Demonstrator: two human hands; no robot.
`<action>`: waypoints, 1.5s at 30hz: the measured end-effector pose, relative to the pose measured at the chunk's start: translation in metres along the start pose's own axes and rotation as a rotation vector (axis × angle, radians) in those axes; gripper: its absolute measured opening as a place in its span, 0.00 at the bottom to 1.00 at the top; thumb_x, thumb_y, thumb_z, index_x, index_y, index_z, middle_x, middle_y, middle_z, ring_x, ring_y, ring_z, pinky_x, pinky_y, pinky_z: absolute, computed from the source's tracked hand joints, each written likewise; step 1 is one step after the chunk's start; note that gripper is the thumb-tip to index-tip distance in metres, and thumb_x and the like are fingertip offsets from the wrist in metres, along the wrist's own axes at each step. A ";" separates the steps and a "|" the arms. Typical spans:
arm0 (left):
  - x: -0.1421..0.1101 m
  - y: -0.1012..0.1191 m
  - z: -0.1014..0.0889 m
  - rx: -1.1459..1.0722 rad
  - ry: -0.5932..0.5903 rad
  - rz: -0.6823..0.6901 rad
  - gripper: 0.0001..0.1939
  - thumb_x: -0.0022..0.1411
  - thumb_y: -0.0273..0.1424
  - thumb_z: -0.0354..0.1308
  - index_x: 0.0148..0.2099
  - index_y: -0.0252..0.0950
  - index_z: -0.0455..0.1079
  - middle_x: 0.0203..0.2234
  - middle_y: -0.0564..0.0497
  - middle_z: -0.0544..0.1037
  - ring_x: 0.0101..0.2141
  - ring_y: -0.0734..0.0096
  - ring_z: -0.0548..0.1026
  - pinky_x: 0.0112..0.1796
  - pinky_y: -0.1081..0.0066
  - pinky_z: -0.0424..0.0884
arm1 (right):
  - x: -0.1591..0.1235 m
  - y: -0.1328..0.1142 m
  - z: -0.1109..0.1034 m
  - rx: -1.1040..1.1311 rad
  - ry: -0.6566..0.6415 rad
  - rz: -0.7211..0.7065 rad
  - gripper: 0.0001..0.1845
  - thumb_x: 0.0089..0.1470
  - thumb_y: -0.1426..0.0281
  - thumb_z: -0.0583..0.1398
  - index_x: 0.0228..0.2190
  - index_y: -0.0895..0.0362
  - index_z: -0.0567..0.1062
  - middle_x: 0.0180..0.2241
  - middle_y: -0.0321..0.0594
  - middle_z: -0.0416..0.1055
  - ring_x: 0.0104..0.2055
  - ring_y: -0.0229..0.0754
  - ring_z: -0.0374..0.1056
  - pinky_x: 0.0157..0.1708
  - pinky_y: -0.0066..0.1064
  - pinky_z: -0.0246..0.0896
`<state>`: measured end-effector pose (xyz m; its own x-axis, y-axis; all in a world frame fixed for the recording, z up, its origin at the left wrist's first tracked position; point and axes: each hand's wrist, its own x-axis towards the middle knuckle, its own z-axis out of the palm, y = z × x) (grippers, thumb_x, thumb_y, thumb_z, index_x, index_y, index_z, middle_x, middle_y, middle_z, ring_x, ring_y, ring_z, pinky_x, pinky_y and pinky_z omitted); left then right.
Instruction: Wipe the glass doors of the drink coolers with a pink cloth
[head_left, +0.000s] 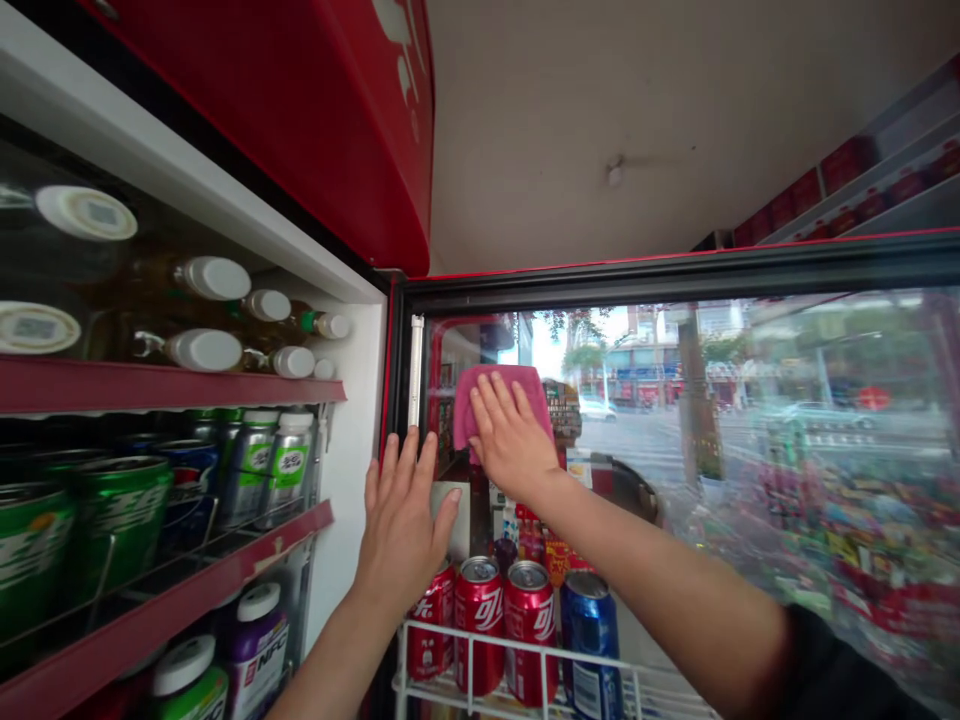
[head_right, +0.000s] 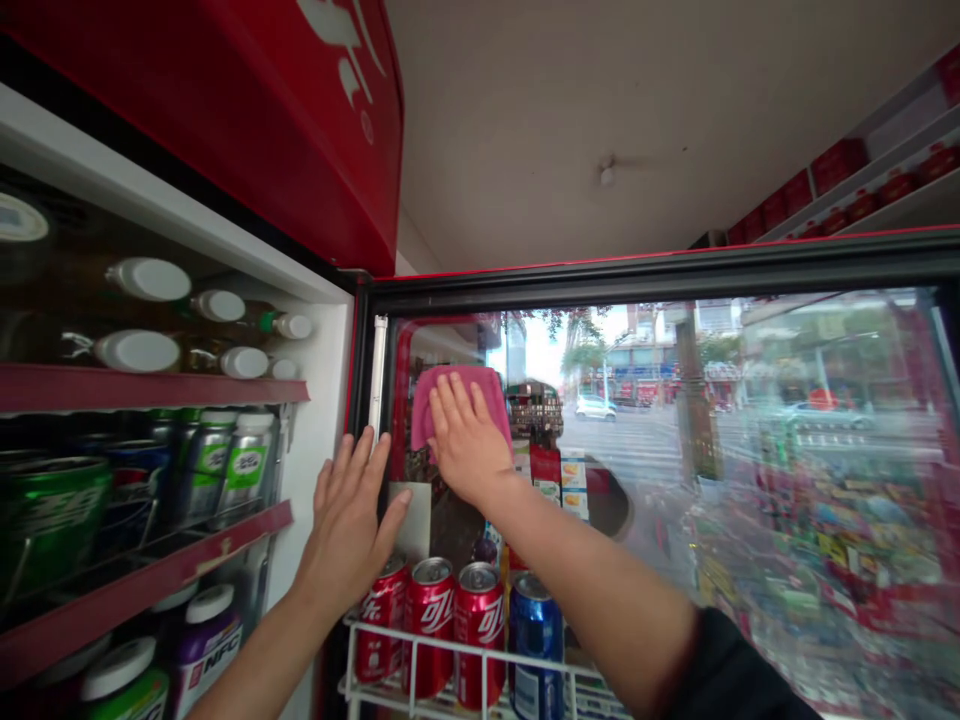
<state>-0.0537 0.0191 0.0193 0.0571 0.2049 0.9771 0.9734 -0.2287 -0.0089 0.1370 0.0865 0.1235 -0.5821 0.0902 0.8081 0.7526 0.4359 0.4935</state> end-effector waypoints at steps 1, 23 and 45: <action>-0.001 0.000 -0.002 0.005 0.002 0.002 0.41 0.79 0.42 0.52 0.85 0.44 0.41 0.82 0.39 0.53 0.82 0.42 0.49 0.75 0.32 0.56 | 0.016 -0.009 0.003 0.003 -0.015 -0.035 0.38 0.75 0.64 0.56 0.76 0.72 0.60 0.81 0.63 0.48 0.85 0.66 0.44 0.83 0.64 0.42; 0.010 0.008 -0.010 0.031 -0.025 -0.053 0.39 0.80 0.44 0.50 0.85 0.43 0.44 0.83 0.41 0.51 0.83 0.44 0.46 0.77 0.34 0.54 | 0.009 0.088 -0.052 -0.082 0.151 0.199 0.35 0.73 0.70 0.52 0.76 0.66 0.64 0.80 0.57 0.56 0.84 0.67 0.46 0.82 0.67 0.40; 0.038 0.053 0.001 -0.030 0.022 0.018 0.39 0.80 0.46 0.47 0.84 0.40 0.47 0.83 0.36 0.52 0.82 0.37 0.47 0.76 0.31 0.51 | 0.031 0.102 -0.073 -0.169 -0.056 -0.013 0.45 0.74 0.55 0.57 0.79 0.68 0.55 0.83 0.55 0.45 0.86 0.60 0.39 0.85 0.56 0.34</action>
<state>0.0007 0.0156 0.0561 0.0693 0.1798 0.9813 0.9652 -0.2607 -0.0204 0.2181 0.0683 0.2223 -0.6051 0.1371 0.7843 0.7830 0.2808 0.5550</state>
